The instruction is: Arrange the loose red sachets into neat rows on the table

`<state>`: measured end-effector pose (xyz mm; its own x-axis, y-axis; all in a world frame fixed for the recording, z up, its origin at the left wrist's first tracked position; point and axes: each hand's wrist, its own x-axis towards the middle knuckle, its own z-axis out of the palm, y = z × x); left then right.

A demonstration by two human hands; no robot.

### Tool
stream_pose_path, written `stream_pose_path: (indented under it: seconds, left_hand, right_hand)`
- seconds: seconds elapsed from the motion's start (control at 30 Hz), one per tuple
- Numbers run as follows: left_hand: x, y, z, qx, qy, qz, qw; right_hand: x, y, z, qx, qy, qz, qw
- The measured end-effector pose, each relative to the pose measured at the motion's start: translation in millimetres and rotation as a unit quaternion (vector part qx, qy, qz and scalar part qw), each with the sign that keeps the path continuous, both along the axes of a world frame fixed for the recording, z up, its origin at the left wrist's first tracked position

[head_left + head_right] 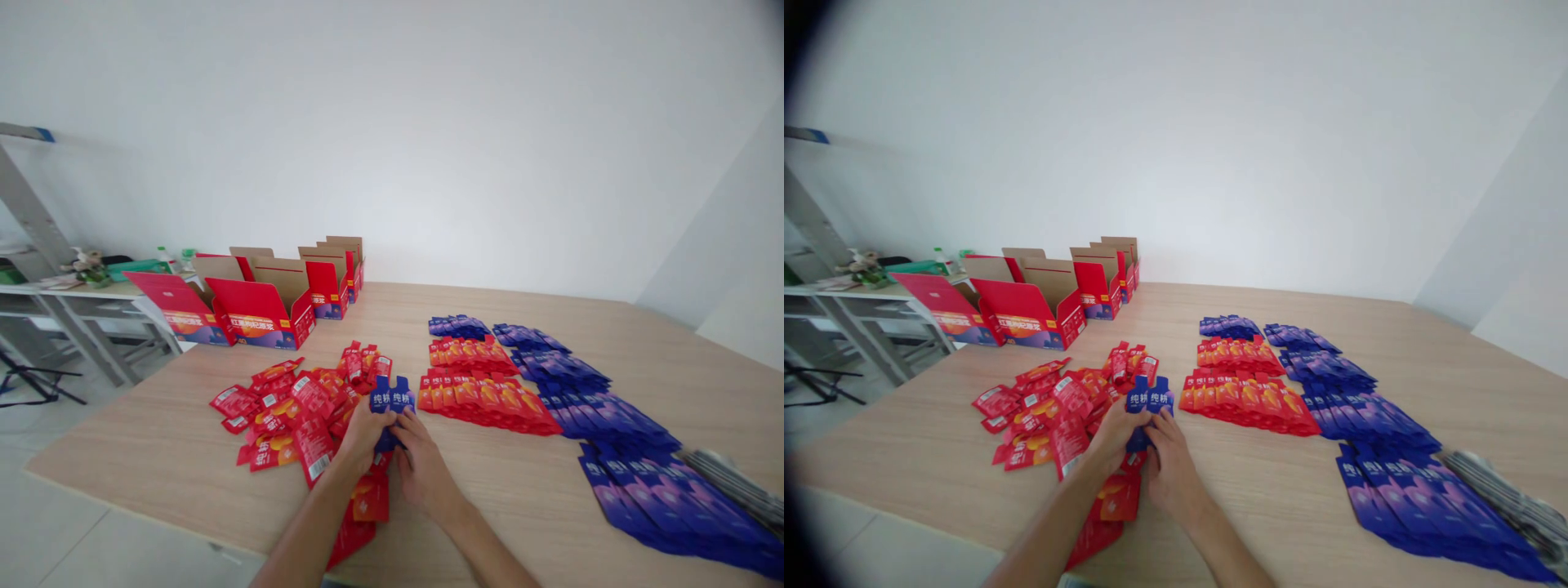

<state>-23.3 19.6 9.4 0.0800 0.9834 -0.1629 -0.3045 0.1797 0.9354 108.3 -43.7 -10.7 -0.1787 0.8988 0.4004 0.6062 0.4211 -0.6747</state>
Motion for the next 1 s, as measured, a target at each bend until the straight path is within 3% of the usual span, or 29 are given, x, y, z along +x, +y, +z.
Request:
stream_pose_path:
  seconds: [0.17, 0.3, 0.4, 0.5, 0.63, 0.77, 1.0]
  left_hand:
    - [-3.1, 4.5, 6.4, 0.003, 0.012, 0.056, 0.998]
    - [-1.3, 7.0, 15.3, 0.005, -0.002, 0.061, 0.998]
    - [2.8, 5.1, 18.3, 0.0, -0.015, 0.04, 0.999]
    - [6.3, -1.4, 15.9, -0.015, -0.026, 0.032, 0.999]
    - [9.2, -14.1, 6.2, -0.054, -0.057, 0.024, 0.997]
    - [15.8, -32.2, -0.2, -0.046, -0.076, 0.072, 0.993]
    - [33.7, -64.5, 14.6, -0.06, -0.116, 0.058, 0.99]
  right_hand:
    - [12.2, 12.5, 16.4, 0.021, 0.042, 0.048, 0.998]
    - [21.4, 30.7, 26.0, 0.005, 0.108, -0.037, 0.993]
    - [26.5, 43.7, 23.2, -0.07, 0.177, -0.097, 0.977]
    - [29.9, 45.5, 18.9, -0.172, 0.26, -0.068, 0.948]
    - [33.4, 27.0, 15.8, -0.221, 0.331, -0.03, 0.917]
    - [35.8, 0.5, 11.0, -0.211, 0.337, -0.024, 0.917]
    - [43.9, -37.6, 3.1, -0.214, 0.346, -0.01, 0.913]
